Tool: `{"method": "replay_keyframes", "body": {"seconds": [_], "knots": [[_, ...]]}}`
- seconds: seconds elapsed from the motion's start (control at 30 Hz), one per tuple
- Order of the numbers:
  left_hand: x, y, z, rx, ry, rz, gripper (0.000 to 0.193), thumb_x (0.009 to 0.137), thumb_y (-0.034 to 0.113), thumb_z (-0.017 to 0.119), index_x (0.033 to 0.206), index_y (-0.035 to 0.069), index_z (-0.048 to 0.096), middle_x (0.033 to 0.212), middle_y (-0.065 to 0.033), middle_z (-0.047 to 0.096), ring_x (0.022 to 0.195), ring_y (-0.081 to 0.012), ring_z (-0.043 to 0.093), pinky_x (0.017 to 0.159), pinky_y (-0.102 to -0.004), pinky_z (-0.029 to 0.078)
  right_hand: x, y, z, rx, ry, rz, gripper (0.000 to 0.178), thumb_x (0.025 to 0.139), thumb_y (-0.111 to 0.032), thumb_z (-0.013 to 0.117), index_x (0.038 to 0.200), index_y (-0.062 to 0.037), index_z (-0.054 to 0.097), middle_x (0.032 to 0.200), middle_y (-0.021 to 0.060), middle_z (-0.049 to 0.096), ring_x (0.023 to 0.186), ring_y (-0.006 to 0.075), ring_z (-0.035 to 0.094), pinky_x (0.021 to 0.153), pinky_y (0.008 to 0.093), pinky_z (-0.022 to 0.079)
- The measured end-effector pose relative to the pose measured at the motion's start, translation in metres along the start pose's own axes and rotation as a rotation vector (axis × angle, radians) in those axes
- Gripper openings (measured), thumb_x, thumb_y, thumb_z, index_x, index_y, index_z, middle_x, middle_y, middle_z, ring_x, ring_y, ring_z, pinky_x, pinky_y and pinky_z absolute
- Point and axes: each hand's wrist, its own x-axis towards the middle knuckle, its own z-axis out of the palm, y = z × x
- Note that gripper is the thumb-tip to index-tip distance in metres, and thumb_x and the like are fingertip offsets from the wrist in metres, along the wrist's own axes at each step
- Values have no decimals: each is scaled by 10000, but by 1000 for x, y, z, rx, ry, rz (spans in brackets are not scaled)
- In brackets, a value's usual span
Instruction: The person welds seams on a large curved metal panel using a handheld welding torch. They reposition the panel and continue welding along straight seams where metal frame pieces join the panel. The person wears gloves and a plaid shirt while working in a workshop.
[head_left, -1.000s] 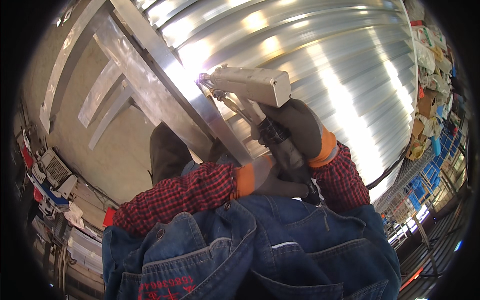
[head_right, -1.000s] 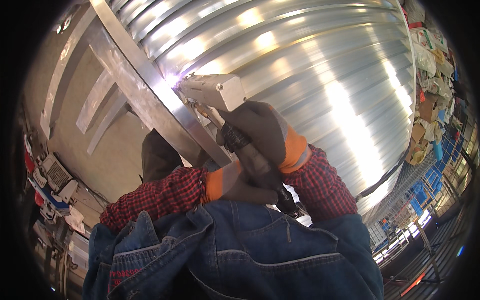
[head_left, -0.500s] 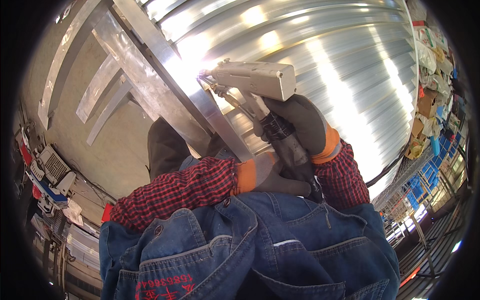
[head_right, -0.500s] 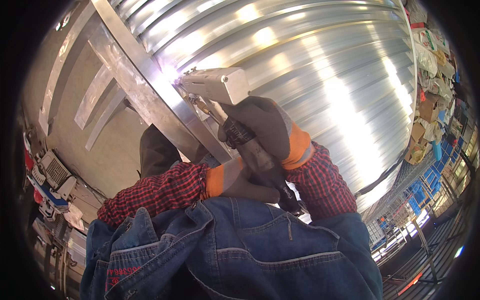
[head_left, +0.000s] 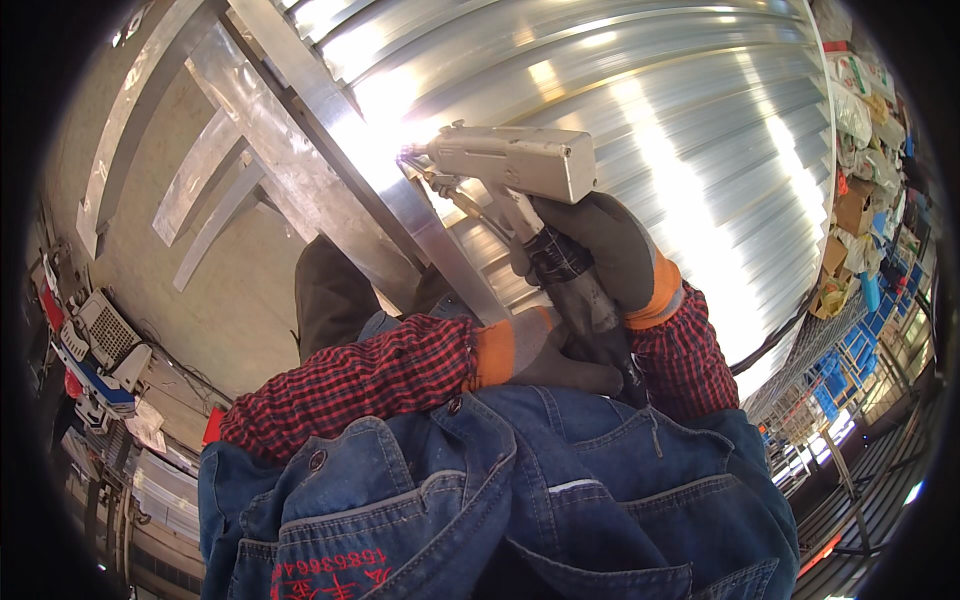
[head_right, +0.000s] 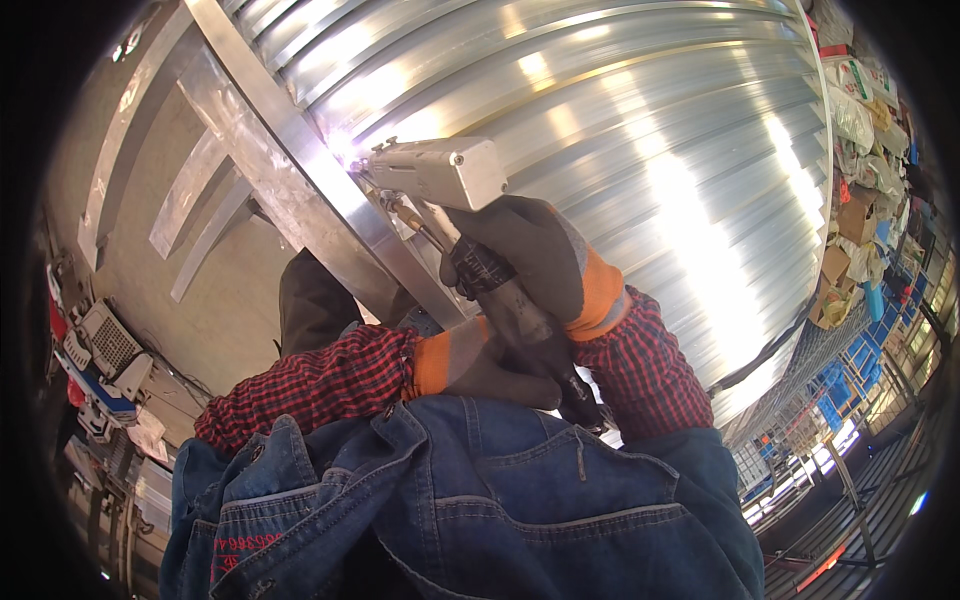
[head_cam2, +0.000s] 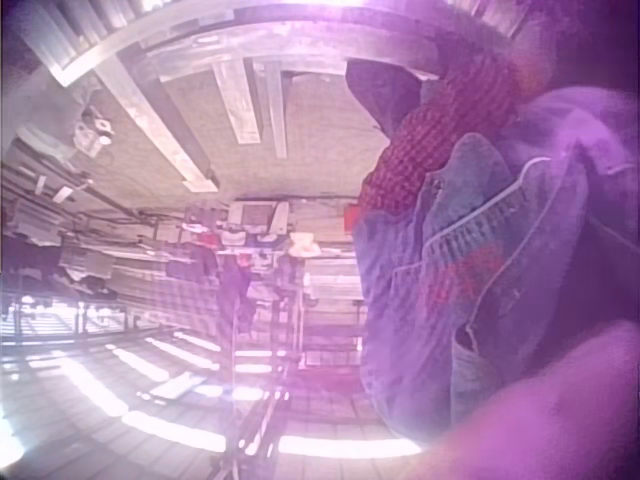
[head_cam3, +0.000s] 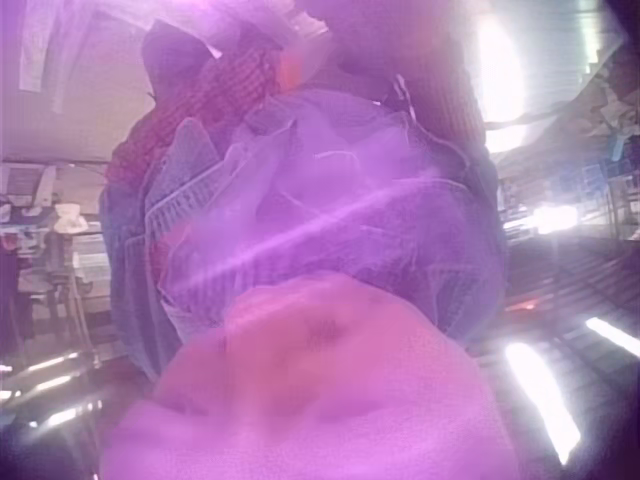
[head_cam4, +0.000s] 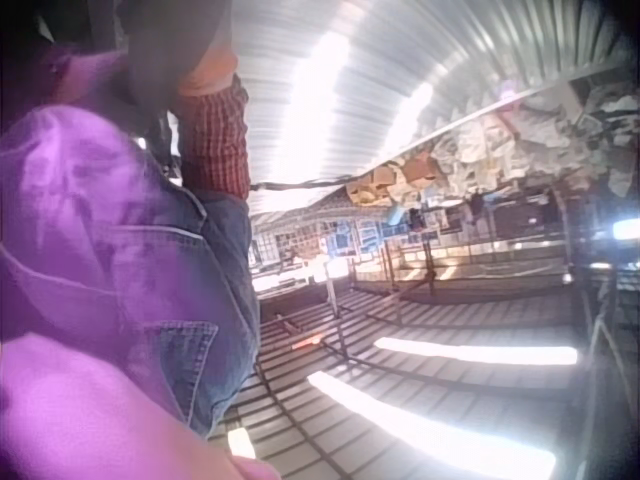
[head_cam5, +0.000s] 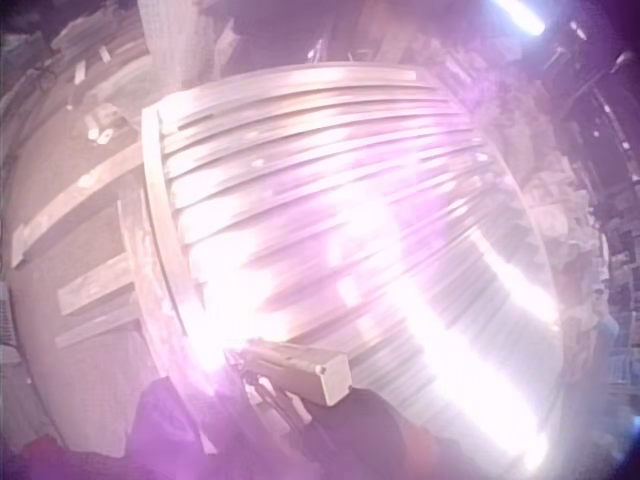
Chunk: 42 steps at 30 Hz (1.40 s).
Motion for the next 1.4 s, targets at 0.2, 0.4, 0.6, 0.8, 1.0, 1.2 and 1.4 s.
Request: {"method": "replay_keyframes", "body": {"seconds": [0.2,0.4,0.6,0.8,1.0,1.2,1.4], "knots": [[1,-3,2,17,-26,9,518,938,421,837,1343,113,734,1219,-91,812,1160,-213,756,1039,-351,576,-5,-11,1,256,24,192,395,1106,-239,654,1332,86,651,1086,119,758,914,147,742,795,287,609],[2,-4,4,71,-40,2,514,958,451,811,1341,114,741,1220,-88,811,1153,-212,758,1040,-343,574,-6,-2,-1,157,32,128,405,1108,-247,651,1342,83,650,1090,115,758,917,143,740,792,284,607],[4,-4,5,144,-52,28,497,975,450,789,1333,108,744,1206,-106,809,1141,-223,761,1033,-342,578,-10,1,-5,110,24,111,401,1110,-260,644,1325,78,657,1078,118,760,906,151,742,785,291,609],[3,-4,9,99,-39,30,488,977,448,785,1319,103,750,1190,-104,810,1124,-228,761,1030,-341,577,-13,-3,-5,149,2,163,387,1114,-264,637,1306,70,668,1055,109,763,894,151,740,783,295,608],[4,-3,10,111,-57,15,480,978,450,778,1310,105,756,1170,-99,815,1115,-220,761,1003,-339,582,-15,-5,-4,146,8,170,376,1121,-265,628,1298,62,683,1055,94,764,892,125,723,788,280,591],[4,-3,12,88,-64,14,474,978,465,775,1301,118,766,1181,-92,817,1105,-219,764,1010,-335,580,-19,-7,-4,218,-15,189,393,1129,-267,614,1325,69,678,1057,86,762,894,118,718,785,280,588],[6,-7,16,121,-63,53,480,991,491,758,1288,114,775,1175,-101,820,1105,-237,767,1013,-341,581,-21,5,-8,-11,-9,18,401,1130,-270,611,1322,76,677,1015,94,758,868,119,712,773,290,585]]}}
